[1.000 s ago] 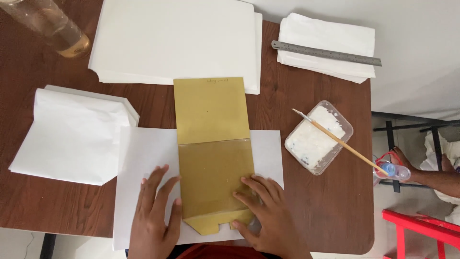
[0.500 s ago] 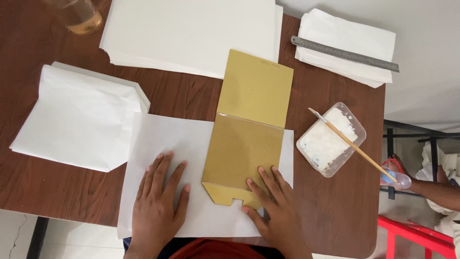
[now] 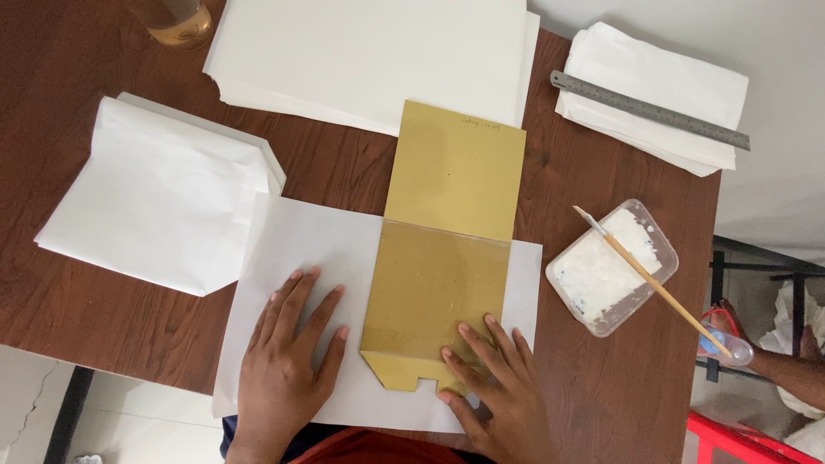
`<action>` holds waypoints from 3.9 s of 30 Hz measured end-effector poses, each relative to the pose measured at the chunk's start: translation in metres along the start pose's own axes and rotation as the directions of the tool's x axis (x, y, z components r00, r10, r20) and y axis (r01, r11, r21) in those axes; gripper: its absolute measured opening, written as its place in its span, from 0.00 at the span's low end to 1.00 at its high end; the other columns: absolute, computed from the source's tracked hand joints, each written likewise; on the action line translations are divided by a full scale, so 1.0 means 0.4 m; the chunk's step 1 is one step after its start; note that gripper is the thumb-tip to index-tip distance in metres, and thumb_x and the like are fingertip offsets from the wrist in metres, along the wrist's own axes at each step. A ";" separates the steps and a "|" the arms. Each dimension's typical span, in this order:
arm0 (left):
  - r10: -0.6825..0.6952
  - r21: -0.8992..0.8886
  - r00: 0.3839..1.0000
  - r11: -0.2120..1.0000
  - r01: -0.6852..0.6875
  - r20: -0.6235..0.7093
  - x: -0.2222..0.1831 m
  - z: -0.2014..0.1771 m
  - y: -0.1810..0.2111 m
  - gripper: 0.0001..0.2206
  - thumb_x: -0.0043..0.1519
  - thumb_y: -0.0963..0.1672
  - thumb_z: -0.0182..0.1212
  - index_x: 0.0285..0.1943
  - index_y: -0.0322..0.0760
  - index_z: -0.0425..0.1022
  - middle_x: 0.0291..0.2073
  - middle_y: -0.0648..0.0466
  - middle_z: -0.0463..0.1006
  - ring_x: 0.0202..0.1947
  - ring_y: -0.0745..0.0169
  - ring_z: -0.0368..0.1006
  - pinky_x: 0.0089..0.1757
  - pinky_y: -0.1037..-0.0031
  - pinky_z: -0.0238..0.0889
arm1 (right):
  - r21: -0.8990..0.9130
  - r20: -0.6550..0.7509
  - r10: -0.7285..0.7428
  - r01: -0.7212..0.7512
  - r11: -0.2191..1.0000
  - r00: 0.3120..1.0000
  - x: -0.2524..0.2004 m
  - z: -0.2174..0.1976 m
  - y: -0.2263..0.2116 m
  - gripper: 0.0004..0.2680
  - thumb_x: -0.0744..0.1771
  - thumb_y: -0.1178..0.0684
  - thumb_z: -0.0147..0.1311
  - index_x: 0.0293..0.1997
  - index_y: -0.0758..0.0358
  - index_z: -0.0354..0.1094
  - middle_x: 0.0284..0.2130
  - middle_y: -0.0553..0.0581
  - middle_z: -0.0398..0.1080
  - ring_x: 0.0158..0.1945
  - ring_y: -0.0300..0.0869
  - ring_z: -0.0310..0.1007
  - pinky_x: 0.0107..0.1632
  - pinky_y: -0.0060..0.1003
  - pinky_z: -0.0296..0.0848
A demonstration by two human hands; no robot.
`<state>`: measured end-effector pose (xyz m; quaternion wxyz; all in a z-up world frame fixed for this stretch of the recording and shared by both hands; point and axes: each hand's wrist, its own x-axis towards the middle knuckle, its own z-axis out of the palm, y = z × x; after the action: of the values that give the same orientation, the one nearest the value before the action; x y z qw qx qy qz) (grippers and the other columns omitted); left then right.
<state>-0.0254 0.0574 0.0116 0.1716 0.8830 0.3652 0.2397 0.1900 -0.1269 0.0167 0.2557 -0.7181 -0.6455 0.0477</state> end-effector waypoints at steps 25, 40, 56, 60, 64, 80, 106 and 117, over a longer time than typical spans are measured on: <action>-0.023 -0.045 0.999 0.999 0.022 -0.025 0.001 -0.005 0.003 0.18 0.66 0.46 0.59 0.65 0.41 0.74 0.68 0.49 0.69 0.72 0.47 0.64 0.63 0.53 0.64 | -0.060 0.026 -0.006 0.007 0.998 1.000 0.001 -0.003 -0.003 0.13 0.68 0.45 0.55 0.60 0.41 0.72 0.68 0.54 0.63 0.74 0.61 0.56 0.70 0.63 0.53; -0.011 -0.052 0.999 0.999 0.009 -0.036 0.003 -0.009 0.007 0.18 0.65 0.46 0.60 0.64 0.39 0.74 0.68 0.49 0.69 0.71 0.47 0.64 0.64 0.52 0.64 | -0.078 0.022 -0.018 0.019 0.997 1.000 0.004 -0.005 -0.002 0.13 0.67 0.44 0.55 0.59 0.42 0.73 0.68 0.54 0.63 0.73 0.60 0.57 0.69 0.62 0.54; -0.313 0.216 0.754 0.832 0.511 -0.577 -0.238 -0.019 -0.039 0.13 0.63 0.52 0.77 0.43 0.43 0.84 0.58 0.50 0.80 0.58 0.40 0.72 0.60 0.51 0.57 | -0.063 0.145 0.046 -0.037 0.997 0.988 -0.009 -0.024 -0.001 0.16 0.67 0.42 0.56 0.64 0.36 0.68 0.72 0.55 0.55 0.77 0.63 0.45 0.67 0.78 0.40; -0.302 0.088 0.766 0.903 0.421 -0.568 -0.216 -0.032 -0.003 0.07 0.66 0.44 0.74 0.39 0.43 0.79 0.53 0.56 0.82 0.49 0.56 0.76 0.59 0.60 0.55 | -0.066 0.122 0.064 -0.056 0.996 0.990 -0.017 -0.014 -0.001 0.17 0.67 0.41 0.55 0.65 0.34 0.68 0.73 0.53 0.55 0.78 0.61 0.44 0.69 0.75 0.38; -0.512 0.078 0.769 0.812 0.579 -0.384 -0.192 -0.067 0.019 0.32 0.58 0.56 0.69 0.66 0.36 0.75 0.54 0.50 0.79 0.55 0.45 0.73 0.56 0.48 0.57 | -0.038 0.087 0.044 -0.041 0.998 0.995 -0.028 -0.017 0.001 0.16 0.68 0.41 0.55 0.65 0.36 0.69 0.72 0.53 0.57 0.78 0.60 0.44 0.70 0.75 0.36; -0.158 0.274 0.856 0.905 0.325 -0.492 -0.179 -0.049 -0.038 0.06 0.70 0.47 0.67 0.48 0.44 0.83 0.51 0.52 0.81 0.47 0.49 0.74 0.54 0.56 0.59 | -0.084 0.065 0.054 -0.049 0.995 0.996 -0.023 -0.031 -0.038 0.20 0.67 0.45 0.56 0.68 0.52 0.64 0.72 0.53 0.57 0.78 0.52 0.48 0.73 0.70 0.31; 0.100 0.077 0.995 0.992 -0.097 -0.025 -0.043 0.002 0.012 0.24 0.59 0.58 0.63 0.61 0.50 0.75 0.65 0.55 0.72 0.64 0.55 0.69 0.64 0.53 0.57 | -0.087 0.069 -0.021 0.027 0.996 0.997 0.010 0.003 0.004 0.18 0.67 0.41 0.56 0.66 0.43 0.67 0.69 0.57 0.61 0.74 0.57 0.57 0.72 0.60 0.51; 0.087 0.050 0.995 0.995 -0.085 -0.042 -0.042 -0.003 0.015 0.24 0.58 0.57 0.65 0.60 0.49 0.76 0.64 0.53 0.73 0.64 0.54 0.69 0.65 0.55 0.56 | -0.051 0.069 -0.014 0.018 0.999 0.998 0.013 -0.002 -0.001 0.16 0.68 0.43 0.54 0.63 0.44 0.69 0.69 0.57 0.60 0.74 0.56 0.56 0.72 0.59 0.50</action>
<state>-0.0329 0.0414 0.0103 0.1319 0.8962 0.3364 0.2574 0.1909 -0.1221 0.0190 0.2151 -0.7171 -0.6608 0.0534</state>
